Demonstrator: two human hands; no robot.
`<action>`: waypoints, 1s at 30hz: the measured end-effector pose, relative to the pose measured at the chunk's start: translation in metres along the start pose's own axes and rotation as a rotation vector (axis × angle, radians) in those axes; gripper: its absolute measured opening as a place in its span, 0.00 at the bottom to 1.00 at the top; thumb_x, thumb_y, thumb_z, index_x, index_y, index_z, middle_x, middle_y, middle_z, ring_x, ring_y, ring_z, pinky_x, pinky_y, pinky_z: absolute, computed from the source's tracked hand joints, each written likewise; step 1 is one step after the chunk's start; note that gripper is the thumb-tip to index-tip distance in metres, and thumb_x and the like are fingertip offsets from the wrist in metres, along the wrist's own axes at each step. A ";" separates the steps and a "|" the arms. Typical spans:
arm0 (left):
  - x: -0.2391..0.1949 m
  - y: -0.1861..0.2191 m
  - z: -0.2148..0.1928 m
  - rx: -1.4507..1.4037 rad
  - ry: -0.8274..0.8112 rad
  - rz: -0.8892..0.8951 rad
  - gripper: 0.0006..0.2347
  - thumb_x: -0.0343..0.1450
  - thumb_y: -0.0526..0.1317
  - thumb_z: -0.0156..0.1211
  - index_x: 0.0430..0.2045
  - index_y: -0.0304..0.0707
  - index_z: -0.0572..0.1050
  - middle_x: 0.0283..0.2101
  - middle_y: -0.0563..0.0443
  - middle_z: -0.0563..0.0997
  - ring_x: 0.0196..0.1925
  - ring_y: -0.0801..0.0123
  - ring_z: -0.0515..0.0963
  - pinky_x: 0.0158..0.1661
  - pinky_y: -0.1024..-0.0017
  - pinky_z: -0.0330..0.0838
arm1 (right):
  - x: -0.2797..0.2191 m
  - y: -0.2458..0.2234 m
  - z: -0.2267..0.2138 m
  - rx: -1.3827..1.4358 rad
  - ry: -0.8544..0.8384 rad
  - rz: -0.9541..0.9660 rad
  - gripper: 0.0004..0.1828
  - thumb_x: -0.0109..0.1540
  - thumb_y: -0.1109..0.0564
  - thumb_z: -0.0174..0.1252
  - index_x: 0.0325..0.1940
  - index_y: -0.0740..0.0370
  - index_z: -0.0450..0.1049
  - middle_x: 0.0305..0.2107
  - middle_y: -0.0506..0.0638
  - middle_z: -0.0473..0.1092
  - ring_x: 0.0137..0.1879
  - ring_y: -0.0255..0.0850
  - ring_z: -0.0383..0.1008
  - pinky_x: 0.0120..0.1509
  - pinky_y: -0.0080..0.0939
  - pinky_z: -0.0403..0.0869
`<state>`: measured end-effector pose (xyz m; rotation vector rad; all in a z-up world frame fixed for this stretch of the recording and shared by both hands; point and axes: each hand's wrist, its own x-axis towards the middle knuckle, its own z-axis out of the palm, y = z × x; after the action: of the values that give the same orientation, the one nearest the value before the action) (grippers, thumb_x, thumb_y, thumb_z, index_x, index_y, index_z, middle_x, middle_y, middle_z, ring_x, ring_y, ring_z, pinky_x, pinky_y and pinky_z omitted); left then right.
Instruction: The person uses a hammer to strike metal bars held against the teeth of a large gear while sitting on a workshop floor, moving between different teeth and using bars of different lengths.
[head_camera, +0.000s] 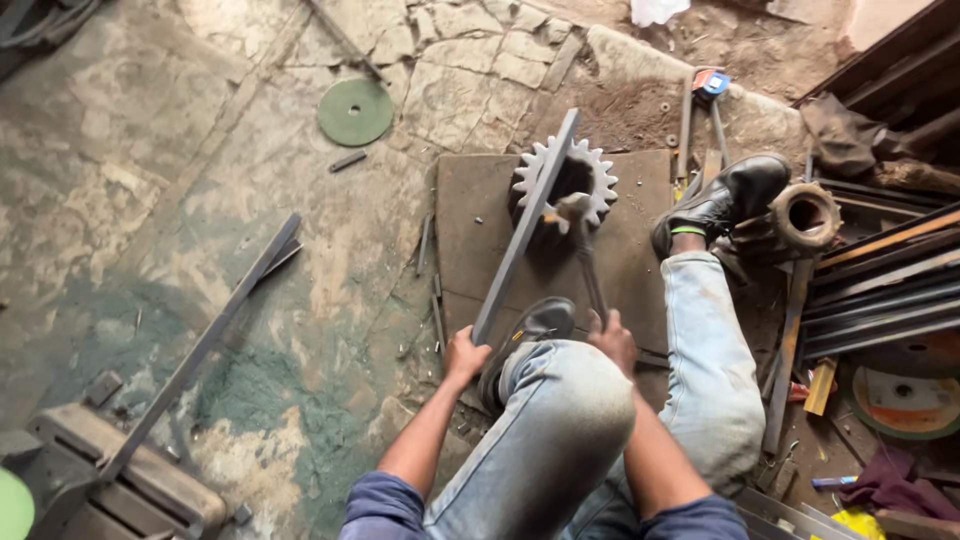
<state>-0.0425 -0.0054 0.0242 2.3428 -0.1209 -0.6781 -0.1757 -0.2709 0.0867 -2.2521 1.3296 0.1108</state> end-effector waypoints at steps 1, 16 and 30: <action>-0.002 -0.004 -0.002 -0.011 0.023 -0.003 0.19 0.57 0.46 0.65 0.40 0.44 0.81 0.39 0.38 0.85 0.44 0.45 0.85 0.46 0.54 0.78 | -0.006 0.003 0.002 0.031 0.017 0.025 0.31 0.68 0.29 0.45 0.54 0.57 0.71 0.38 0.74 0.75 0.49 0.72 0.76 0.52 0.70 0.73; 0.046 0.064 -0.156 0.071 0.443 0.335 0.28 0.63 0.52 0.70 0.57 0.46 0.72 0.60 0.43 0.76 0.61 0.48 0.75 0.58 0.55 0.72 | 0.007 0.022 -0.020 0.334 -0.068 0.107 0.30 0.67 0.32 0.55 0.45 0.64 0.77 0.37 0.65 0.77 0.46 0.59 0.79 0.51 0.58 0.73; -0.108 0.075 -0.112 0.372 -0.354 0.485 0.12 0.67 0.45 0.59 0.39 0.44 0.82 0.42 0.35 0.83 0.48 0.44 0.82 0.46 0.52 0.75 | -0.016 0.029 -0.025 0.619 -0.226 0.167 0.14 0.65 0.52 0.60 0.41 0.68 0.74 0.21 0.52 0.67 0.20 0.40 0.62 0.22 0.47 0.56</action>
<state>-0.0719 0.0325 0.1906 2.3664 -1.0132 -0.8648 -0.2132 -0.2811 0.1017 -1.5636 1.2188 0.0068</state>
